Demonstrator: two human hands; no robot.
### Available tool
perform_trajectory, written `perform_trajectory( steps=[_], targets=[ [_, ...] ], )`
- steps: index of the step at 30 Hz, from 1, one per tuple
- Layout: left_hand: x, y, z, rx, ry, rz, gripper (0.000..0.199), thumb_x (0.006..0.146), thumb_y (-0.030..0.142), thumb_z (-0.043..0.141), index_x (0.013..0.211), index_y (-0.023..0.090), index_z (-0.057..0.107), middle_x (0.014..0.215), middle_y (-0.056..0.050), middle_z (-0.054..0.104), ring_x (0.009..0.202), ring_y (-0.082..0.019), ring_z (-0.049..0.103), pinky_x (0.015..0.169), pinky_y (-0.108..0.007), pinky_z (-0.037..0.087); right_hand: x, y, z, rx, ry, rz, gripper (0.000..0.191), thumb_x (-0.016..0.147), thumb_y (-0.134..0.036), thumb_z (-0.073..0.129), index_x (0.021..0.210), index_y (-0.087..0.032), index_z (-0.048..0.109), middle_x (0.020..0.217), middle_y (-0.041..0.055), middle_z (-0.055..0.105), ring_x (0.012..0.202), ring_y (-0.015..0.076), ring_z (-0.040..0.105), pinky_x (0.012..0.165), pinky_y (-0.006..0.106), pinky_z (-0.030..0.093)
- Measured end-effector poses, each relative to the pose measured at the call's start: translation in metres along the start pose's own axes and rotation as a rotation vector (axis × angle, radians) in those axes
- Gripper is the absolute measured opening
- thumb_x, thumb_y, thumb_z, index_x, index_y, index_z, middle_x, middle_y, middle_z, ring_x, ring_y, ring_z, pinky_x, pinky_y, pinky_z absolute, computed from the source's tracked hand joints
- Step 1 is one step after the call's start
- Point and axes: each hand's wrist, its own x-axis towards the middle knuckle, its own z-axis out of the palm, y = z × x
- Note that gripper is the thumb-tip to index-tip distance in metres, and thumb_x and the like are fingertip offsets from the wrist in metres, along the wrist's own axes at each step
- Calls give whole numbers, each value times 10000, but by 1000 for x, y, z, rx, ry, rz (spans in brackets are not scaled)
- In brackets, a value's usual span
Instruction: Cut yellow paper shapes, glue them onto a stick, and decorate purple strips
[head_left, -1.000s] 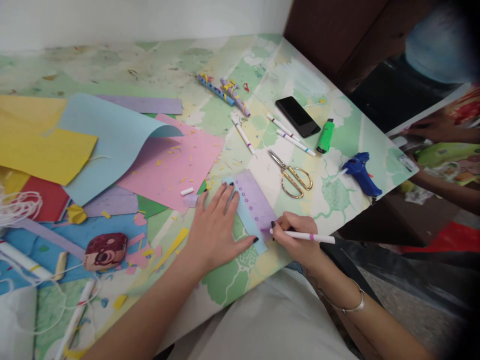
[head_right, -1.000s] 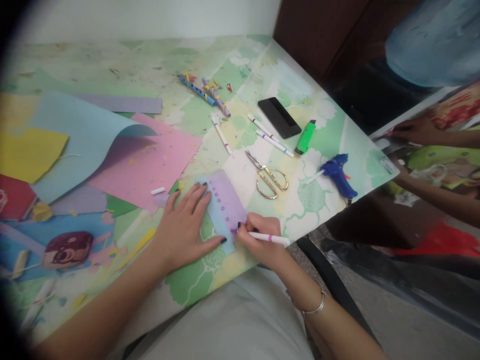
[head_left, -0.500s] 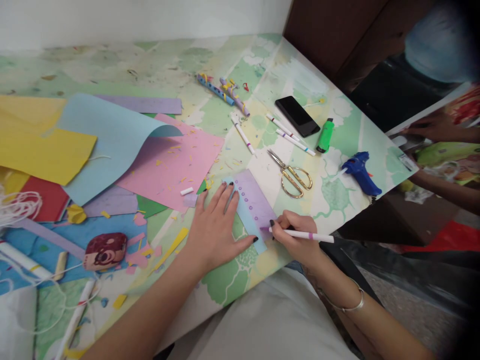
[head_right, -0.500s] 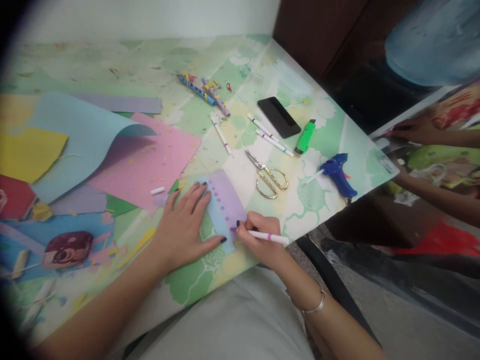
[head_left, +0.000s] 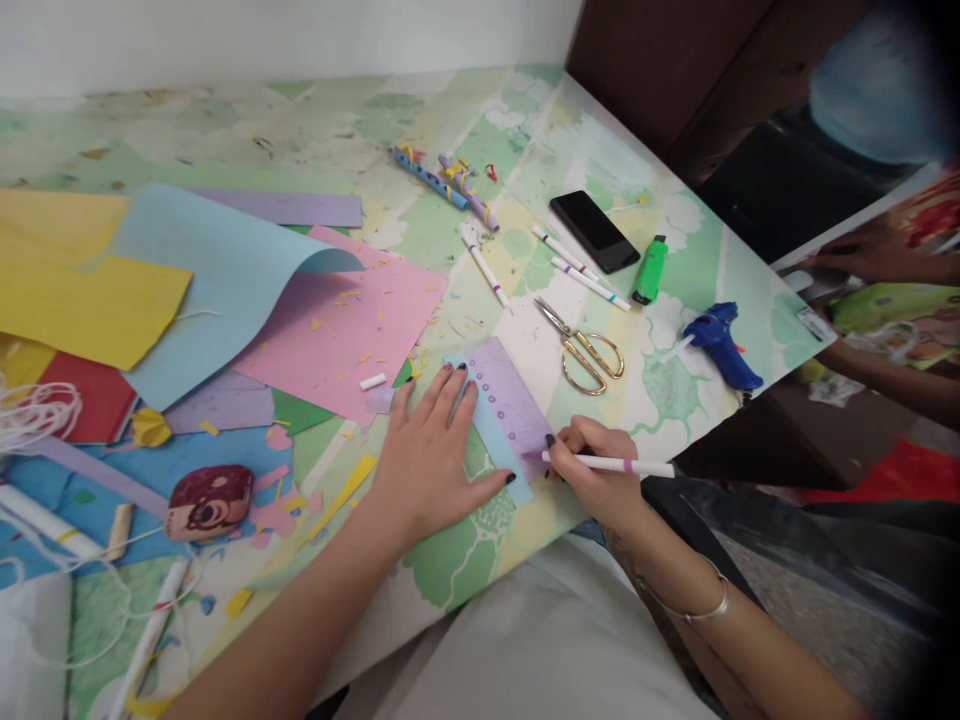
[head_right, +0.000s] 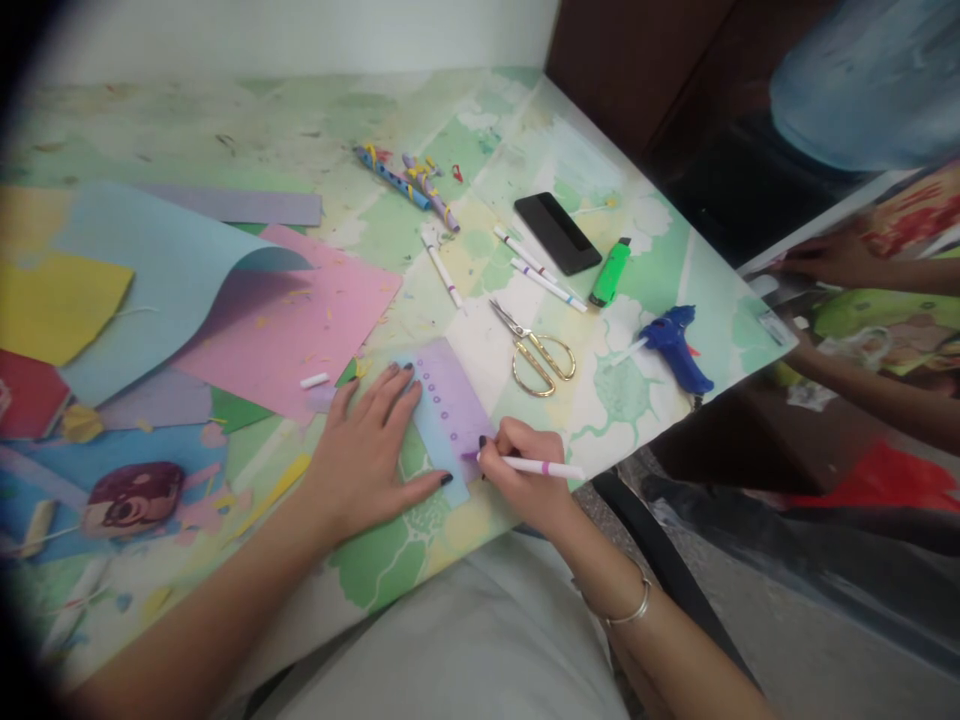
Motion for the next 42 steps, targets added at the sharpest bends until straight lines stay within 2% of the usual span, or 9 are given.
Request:
perform_trajectory(
  steps=[9,17,22,26,29,34,42],
  targets=[
    [0,-1,1,3,-2,-2,850,722,621,519,1354,83,339,1472,-181,281,1378,-336,182,1106,-554,87,0,0,0,-29,-48,-96,358,763,-174,531,513,-199,275,452,-48,419,443,77,384,458,234,275],
    [0,-1,2,1,4,-3,846,722,627,514,1356,95,337,1472,-179,282,1379,-331,182,1108,-545,72,0,0,-1,18,-14,19,335,745,-189,533,526,-209,280,447,-55,414,441,85,382,461,233,295],
    [-1,-2,2,7,0,0,849,727,627,506,1358,84,336,1473,-181,278,1380,-327,180,1108,-544,71,-1,-1,0,-15,-48,-27,341,780,-220,540,526,-202,314,467,-46,437,455,86,399,471,237,296],
    [0,-1,1,13,-5,-2,856,722,628,509,1357,80,338,1475,-182,274,1380,-329,177,1108,-544,71,0,0,1,-14,-48,-77,357,766,-188,537,522,-204,276,457,-52,418,446,81,383,464,235,285],
    [0,-1,0,13,-2,-2,849,726,621,512,1357,82,336,1474,-184,275,1377,-334,182,1106,-547,76,0,0,0,-4,-16,-45,352,735,-155,532,526,-209,253,440,-61,404,426,78,370,446,230,277],
    [0,-1,0,0,2,2,839,726,611,520,1357,91,334,1468,-186,286,1375,-338,189,1104,-553,85,0,0,0,106,11,31,314,747,-163,525,535,-213,299,456,-54,473,445,93,450,464,224,346],
    [0,-1,0,-1,-10,-6,852,722,616,522,1356,78,336,1470,-183,283,1375,-342,185,1111,-546,81,-1,-2,0,-44,0,5,322,748,-197,539,526,-206,305,458,-47,470,444,86,422,461,228,312]
  ],
)
